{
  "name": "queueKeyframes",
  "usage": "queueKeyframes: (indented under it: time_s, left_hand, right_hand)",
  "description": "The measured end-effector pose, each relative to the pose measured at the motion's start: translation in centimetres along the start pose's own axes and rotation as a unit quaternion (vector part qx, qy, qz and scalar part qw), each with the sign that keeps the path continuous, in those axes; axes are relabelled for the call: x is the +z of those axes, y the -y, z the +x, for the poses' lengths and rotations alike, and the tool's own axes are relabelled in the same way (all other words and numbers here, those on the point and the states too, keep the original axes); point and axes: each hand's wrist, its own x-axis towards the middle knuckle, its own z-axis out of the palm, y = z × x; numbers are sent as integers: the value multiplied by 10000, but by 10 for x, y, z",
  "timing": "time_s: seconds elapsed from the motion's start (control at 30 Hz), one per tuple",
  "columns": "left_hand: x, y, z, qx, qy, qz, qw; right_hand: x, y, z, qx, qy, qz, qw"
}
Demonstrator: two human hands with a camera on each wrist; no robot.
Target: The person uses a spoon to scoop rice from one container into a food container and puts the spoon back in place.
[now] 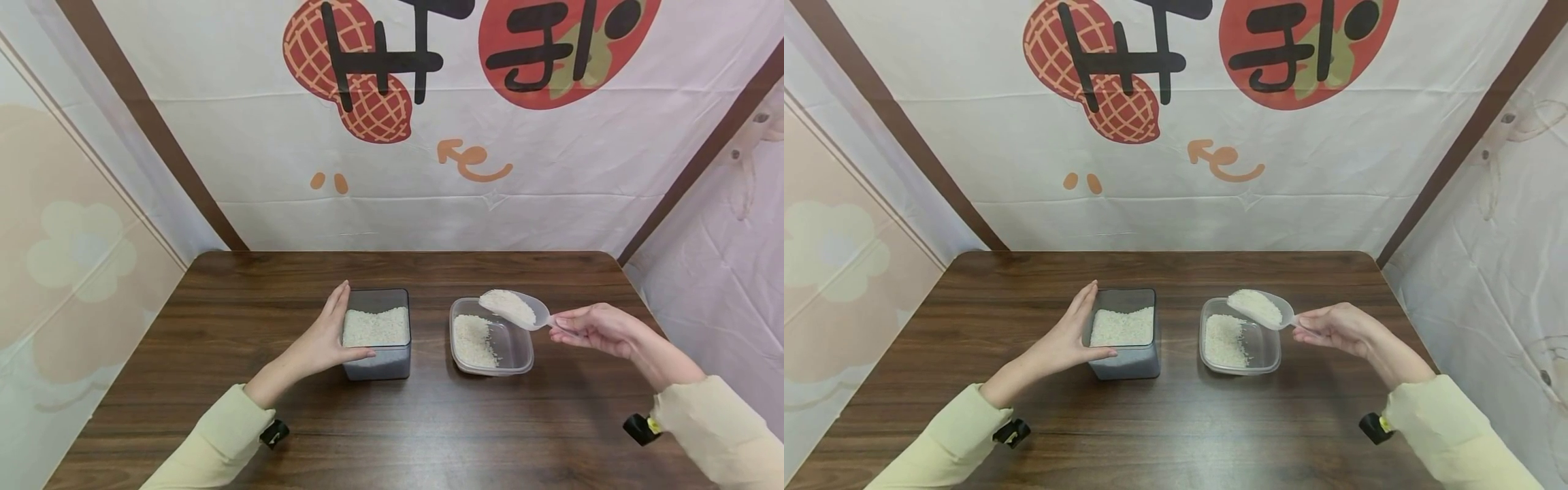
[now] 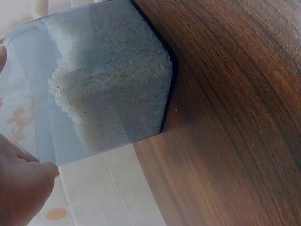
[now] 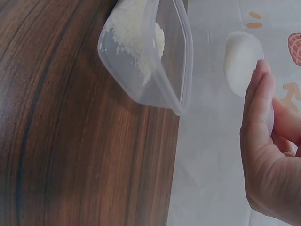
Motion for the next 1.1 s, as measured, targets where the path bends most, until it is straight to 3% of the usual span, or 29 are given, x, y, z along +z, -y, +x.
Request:
queueKeyframes:
  time_s: [0.33,0.9,1.1]
  left_hand:
    - [0,0,0,17,-3,19,10000]
    - [1,0,0,154,-140,40,9998]
    - [-1,0,0,38,-20,-7,10000]
  right_hand:
    - [-11,-9,-6,3,68,86,9999]
    - [-19,-13,-12,234,-239,-109,9994]
    - [-18,-14,-12,247,-330,-115,9991]
